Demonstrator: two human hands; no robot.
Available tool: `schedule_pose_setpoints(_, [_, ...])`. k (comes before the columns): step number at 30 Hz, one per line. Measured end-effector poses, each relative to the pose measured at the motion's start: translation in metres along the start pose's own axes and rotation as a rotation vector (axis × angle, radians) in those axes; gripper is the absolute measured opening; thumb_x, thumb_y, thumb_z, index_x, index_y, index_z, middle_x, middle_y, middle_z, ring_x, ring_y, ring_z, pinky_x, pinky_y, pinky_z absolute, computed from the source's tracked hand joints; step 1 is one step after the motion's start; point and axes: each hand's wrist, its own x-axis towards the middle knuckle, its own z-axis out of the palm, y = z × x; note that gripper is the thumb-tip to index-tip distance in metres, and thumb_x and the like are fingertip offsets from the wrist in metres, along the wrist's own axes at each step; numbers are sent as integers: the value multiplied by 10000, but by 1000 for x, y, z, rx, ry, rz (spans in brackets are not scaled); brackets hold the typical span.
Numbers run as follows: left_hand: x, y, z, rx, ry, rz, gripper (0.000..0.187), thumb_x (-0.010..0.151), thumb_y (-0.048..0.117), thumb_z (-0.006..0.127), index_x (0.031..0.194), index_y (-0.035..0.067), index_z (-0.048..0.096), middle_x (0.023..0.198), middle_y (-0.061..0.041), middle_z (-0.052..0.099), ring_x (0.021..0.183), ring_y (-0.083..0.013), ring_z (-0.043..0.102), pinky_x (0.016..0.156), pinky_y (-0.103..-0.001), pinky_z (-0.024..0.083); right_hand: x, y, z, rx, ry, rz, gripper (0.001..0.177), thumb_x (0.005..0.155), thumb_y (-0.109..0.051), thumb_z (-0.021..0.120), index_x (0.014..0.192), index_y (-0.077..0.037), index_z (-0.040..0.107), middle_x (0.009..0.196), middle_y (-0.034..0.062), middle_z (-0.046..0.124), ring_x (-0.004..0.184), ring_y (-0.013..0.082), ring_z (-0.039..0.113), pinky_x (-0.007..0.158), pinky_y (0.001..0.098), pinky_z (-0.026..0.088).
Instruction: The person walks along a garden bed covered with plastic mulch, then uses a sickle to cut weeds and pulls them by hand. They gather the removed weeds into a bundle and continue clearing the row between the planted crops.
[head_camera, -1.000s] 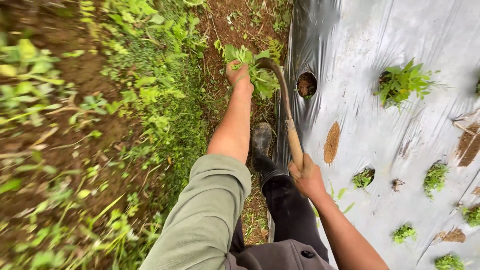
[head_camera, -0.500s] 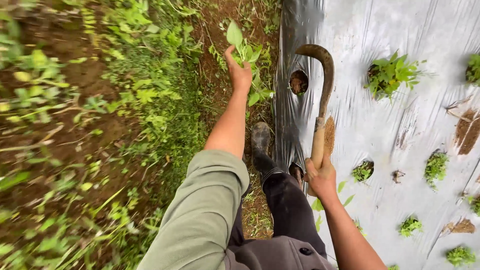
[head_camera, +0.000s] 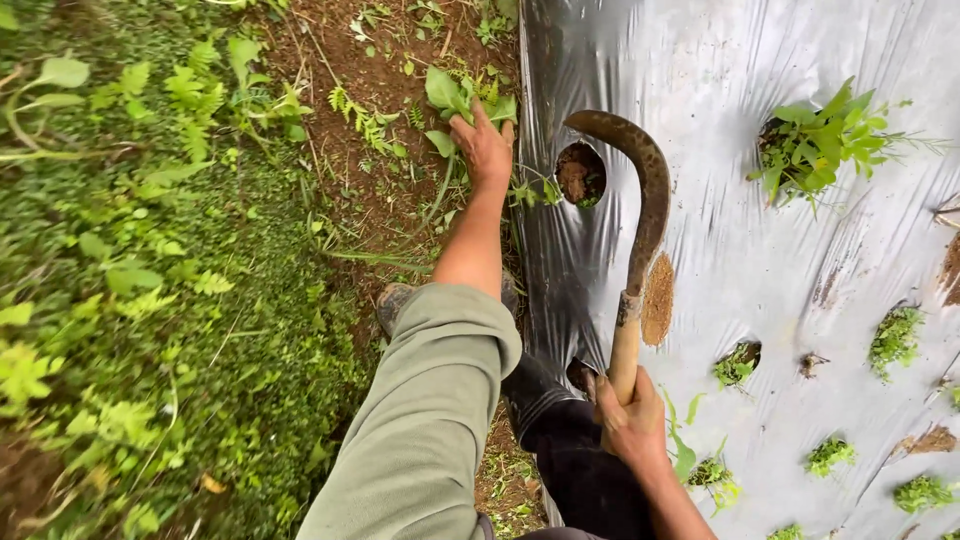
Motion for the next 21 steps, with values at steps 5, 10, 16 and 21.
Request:
schedule_pose_setpoints(5, [19, -1, 18, 97, 3, -37, 898, 867, 100, 731, 1605, 220, 234, 1575, -277, 149, 1372, -477, 251, 761, -416, 622, 11, -9, 4, 40, -20, 22, 310, 868, -341, 696, 818, -78, 540, 592, 82, 621, 512, 182, 551, 464, 357, 442])
schedule_pose_setpoints(10, [20, 4, 4, 231, 15, 113, 751, 843, -221, 549, 1499, 109, 396, 1376, -293, 386, 1055, -337, 547, 695, -350, 602, 18, -16, 3, -56, -12, 6, 348, 865, -382, 702, 806, -98, 510, 672, 70, 613, 583, 181, 507, 500, 374, 427])
schedule_pose_setpoints(16, [24, -18, -58, 411, 99, 332, 469, 924, -124, 532, 1337, 94, 578, 1186, -287, 558, 1053, -435, 596, 648, -454, 630, 4, -39, 6, 81, -40, 1, 279, 860, -276, 696, 807, -74, 511, 649, 71, 569, 570, 172, 505, 474, 357, 418])
schedule_pose_setpoints(21, [-4, 18, -188, -142, 192, -54, 361, 1027, 401, 456, 1155, 87, 581, 1580, -160, 247, 1312, -422, 357, 800, -485, 637, -7, -56, 14, 131, -78, -6, 252, 857, -252, 693, 905, -29, 585, 684, 120, 658, 530, 216, 616, 439, 363, 502])
